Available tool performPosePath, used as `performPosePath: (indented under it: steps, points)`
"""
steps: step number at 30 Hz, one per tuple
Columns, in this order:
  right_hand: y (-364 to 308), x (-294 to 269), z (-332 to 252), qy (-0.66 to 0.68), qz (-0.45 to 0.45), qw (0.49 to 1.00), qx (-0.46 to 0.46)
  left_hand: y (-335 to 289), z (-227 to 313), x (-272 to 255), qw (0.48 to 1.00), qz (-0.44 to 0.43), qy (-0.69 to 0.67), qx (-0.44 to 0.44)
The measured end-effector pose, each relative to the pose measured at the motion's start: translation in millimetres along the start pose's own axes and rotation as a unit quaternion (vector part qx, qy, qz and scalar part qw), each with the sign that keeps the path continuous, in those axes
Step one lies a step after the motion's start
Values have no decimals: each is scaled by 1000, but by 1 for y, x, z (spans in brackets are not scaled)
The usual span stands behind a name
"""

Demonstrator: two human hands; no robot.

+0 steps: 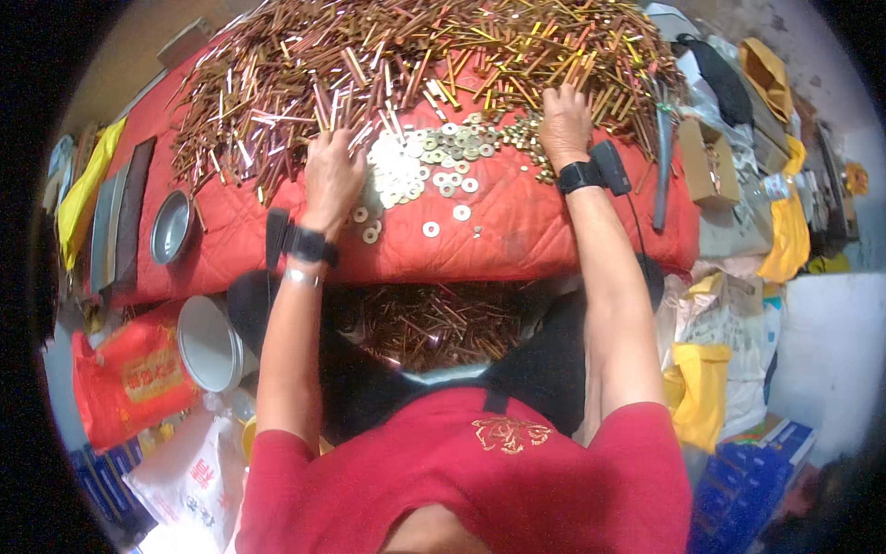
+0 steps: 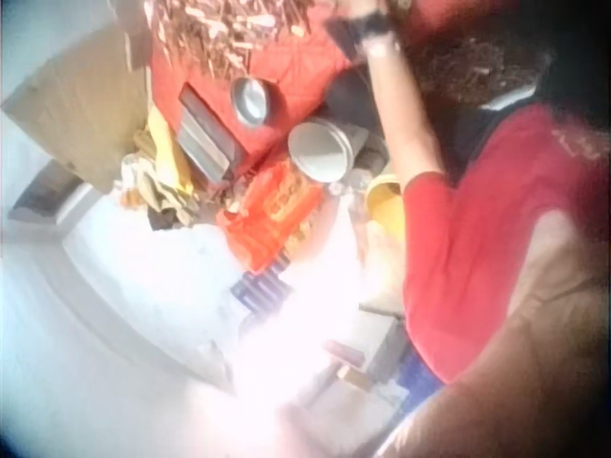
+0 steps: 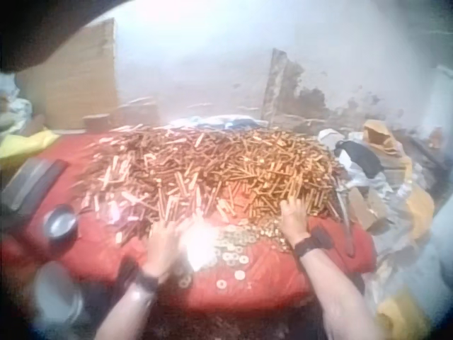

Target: Assembling small metal pins with washers and other components.

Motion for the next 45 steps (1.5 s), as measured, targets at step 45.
performPosePath:
  steps: [45]
  points:
    - [-51, -101, -131, 383, -314, 867, -52, -81, 26, 2, 443, -139, -815, -346]
Point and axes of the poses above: each hand's wrist, its own y-axis towards the middle knuckle, its own x-axis out of the palm, z = x × y, the point moved 2 cm from there along y, towards the middle knuckle, and after that the axes turned 9 degrees about y, right-handed, at the moved point
